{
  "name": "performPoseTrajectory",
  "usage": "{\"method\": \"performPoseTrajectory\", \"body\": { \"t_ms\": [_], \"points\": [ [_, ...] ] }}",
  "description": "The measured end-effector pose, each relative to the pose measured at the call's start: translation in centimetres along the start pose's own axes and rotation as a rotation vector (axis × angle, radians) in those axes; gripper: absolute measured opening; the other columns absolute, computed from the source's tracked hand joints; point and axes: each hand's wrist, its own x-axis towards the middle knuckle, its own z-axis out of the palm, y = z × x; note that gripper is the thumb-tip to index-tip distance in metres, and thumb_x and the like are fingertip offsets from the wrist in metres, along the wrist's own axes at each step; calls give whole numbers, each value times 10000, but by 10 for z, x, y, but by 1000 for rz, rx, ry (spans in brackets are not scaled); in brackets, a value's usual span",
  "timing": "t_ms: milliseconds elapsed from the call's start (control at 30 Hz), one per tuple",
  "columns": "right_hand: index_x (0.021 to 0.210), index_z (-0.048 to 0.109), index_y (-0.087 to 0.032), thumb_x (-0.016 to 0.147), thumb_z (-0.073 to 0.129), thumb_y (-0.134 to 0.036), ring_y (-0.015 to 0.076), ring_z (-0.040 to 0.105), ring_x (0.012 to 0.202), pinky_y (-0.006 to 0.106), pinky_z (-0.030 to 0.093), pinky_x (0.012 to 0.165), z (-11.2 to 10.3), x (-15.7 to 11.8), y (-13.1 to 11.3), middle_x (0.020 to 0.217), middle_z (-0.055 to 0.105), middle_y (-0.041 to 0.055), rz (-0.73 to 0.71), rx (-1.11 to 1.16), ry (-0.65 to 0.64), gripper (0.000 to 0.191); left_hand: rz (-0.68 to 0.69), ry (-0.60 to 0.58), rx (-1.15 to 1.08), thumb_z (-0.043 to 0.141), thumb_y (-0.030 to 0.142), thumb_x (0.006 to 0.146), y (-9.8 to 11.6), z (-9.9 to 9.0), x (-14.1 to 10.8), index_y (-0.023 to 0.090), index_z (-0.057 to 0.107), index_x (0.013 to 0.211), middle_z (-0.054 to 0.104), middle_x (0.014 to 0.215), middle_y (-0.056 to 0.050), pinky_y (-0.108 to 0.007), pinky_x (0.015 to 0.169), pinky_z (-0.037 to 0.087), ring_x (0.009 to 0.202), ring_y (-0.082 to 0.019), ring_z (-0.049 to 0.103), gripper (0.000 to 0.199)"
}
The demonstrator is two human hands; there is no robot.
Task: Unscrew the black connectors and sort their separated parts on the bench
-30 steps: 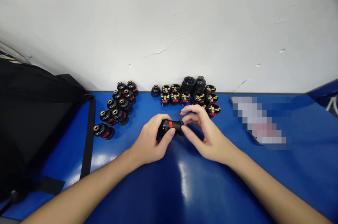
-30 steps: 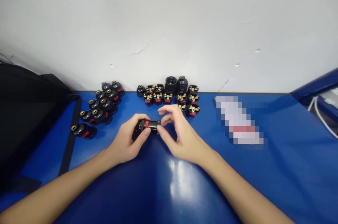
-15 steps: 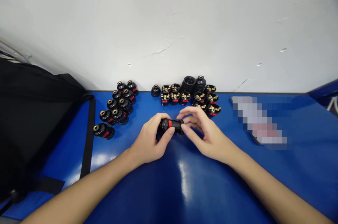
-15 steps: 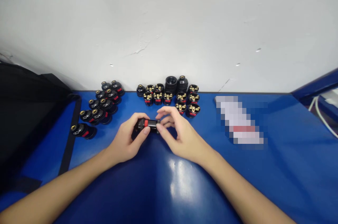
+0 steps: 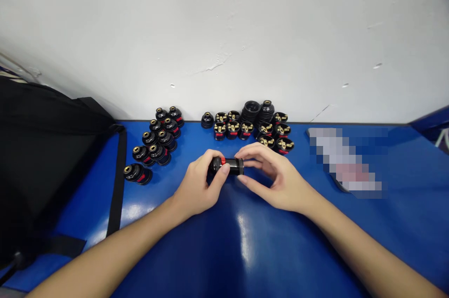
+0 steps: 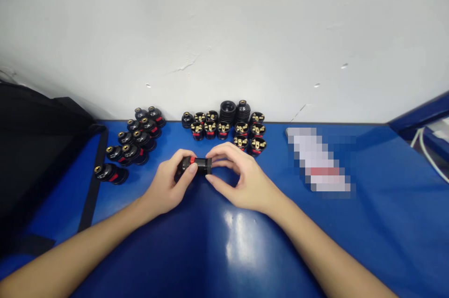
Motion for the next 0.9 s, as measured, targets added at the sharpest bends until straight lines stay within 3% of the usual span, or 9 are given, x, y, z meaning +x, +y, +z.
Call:
{"method": "performPoseTrajectory", "body": {
  "t_ms": [100, 167, 300, 367, 533, 633, 733, 833, 900],
  "points": [
    [1327, 603, -268, 931, 767, -229, 270, 644, 1268, 437, 604, 1083, 2, 0, -1, 1330, 598, 109, -98, -145, 5, 430, 5, 42, 50, 523, 400, 1075, 0, 0, 0, 198, 604, 1004, 642, 848, -12, -298, 744, 457, 788, -170, 620, 229],
    [1400, 560, -260, 945, 766, -294, 278, 639, 1286, 432, 606, 1070, 4, 0, -3, 1372, 600, 124, -75, -191, 19, 501, 58, 54, 76, 533, 377, 1069, 0, -1, 0, 198, 614, 1022, 641, 874, -22, -307, 764, 460, 822, -180, 613, 202],
    [1312, 610, -252, 1108, 512, -347, 190, 746, 906, 342, 644, 808, 4, 0, -5, 1049, 739, 48, 110, -217, -47, 245, 194, 17, 65, 575, 316, 1044, 1, -3, -1, 202, 603, 1188, 678, 1039, -51, -329, 855, 478, 946, -200, 604, 186],
    [1229, 647, -245, 1111, 515, -339, 171, 733, 819, 324, 629, 760, 3, 0, -4, 970, 738, 26, 110, -244, -66, 200, 193, 20, 86, 585, 313, 1039, 2, -2, -1, 202, 603, 1188, 684, 1047, -51, -343, 871, 470, 956, -205, 601, 187],
    [1288, 618, -233, 1018, 690, -227, 224, 707, 1095, 380, 617, 969, 1, 2, 1, 1186, 689, 93, -213, -337, -3, 280, 78, 87, 238, 506, 362, 1079, -1, 1, 0, 193, 635, 980, 669, 865, -26, -385, 814, 394, 829, -206, 596, 235],
    [1348, 593, -231, 997, 718, -213, 254, 675, 1192, 427, 590, 1049, 2, 2, 1, 1262, 651, 125, -295, -405, 2, 373, 58, 83, 229, 467, 371, 1096, -3, 1, 0, 196, 642, 945, 656, 827, -17, -385, 808, 386, 796, -198, 588, 290],
    [1415, 548, -205, 992, 736, -337, 274, 694, 1170, 432, 609, 1009, 4, 1, -2, 1295, 657, 143, -191, -392, 31, 481, 124, 54, 142, 521, 352, 1074, -2, -1, 0, 199, 634, 1091, 685, 963, -33, -374, 863, 425, 903, -205, 605, 191],
    [1299, 608, -216, 1104, 523, -305, 199, 740, 891, 350, 626, 816, 4, 1, -5, 1059, 737, 64, -25, -361, 6, 231, 183, 15, 106, 560, 327, 1056, 1, -2, -1, 209, 607, 1211, 695, 1091, -48, -372, 922, 438, 1012, -216, 606, 200],
    [1204, 645, -220, 1115, 485, -264, 184, 727, 839, 332, 610, 778, 3, 1, -6, 992, 736, 44, -15, -372, -10, 188, 176, 21, 144, 560, 326, 1057, 1, -2, -1, 212, 616, 1187, 701, 1074, -43, -378, 914, 421, 999, -217, 606, 182]
  ]
}}
